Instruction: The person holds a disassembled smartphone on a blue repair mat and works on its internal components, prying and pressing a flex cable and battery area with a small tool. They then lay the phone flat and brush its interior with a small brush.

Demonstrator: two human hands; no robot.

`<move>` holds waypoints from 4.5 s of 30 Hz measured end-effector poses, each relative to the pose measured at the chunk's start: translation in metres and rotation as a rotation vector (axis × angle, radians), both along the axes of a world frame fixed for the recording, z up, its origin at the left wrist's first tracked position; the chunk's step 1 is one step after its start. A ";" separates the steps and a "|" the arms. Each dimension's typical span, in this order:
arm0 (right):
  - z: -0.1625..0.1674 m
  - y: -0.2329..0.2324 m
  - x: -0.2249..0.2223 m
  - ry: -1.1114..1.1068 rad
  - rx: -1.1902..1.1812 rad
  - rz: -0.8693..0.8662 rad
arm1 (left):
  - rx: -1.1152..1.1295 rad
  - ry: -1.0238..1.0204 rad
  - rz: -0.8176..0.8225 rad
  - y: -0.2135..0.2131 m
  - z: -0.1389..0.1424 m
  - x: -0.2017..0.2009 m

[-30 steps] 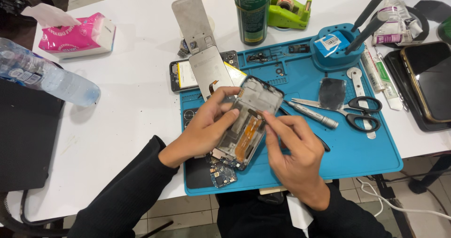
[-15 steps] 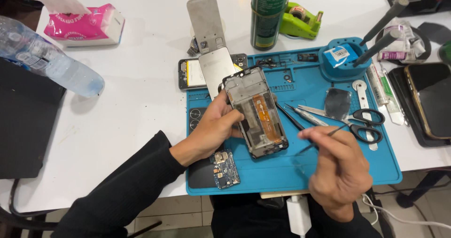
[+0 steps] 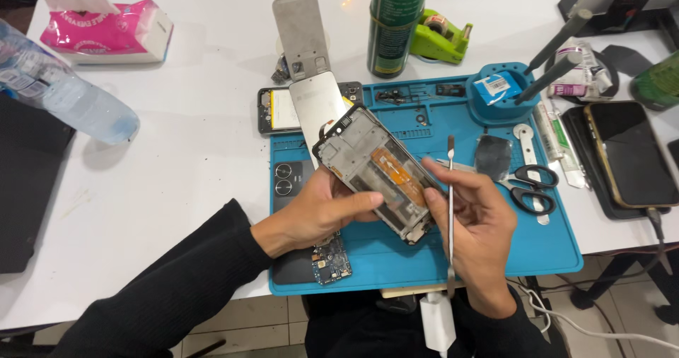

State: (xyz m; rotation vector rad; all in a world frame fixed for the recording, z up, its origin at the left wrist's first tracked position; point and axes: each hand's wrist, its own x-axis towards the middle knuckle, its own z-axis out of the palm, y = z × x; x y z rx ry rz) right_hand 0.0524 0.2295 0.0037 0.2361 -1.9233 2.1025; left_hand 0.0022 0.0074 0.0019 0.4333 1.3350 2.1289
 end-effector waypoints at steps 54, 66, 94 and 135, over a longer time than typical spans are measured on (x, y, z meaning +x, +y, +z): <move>0.003 -0.021 0.013 0.325 0.659 0.271 | -0.695 1.146 0.033 -0.041 0.021 -0.004; 0.000 -0.024 0.010 0.327 0.688 0.228 | -0.659 1.132 0.026 -0.040 0.015 -0.008; -0.011 -0.018 0.014 0.218 0.598 0.210 | -0.709 1.136 0.033 -0.034 0.015 -0.005; -0.002 -0.014 0.011 0.253 0.645 0.199 | -0.766 1.126 0.012 -0.022 0.025 -0.004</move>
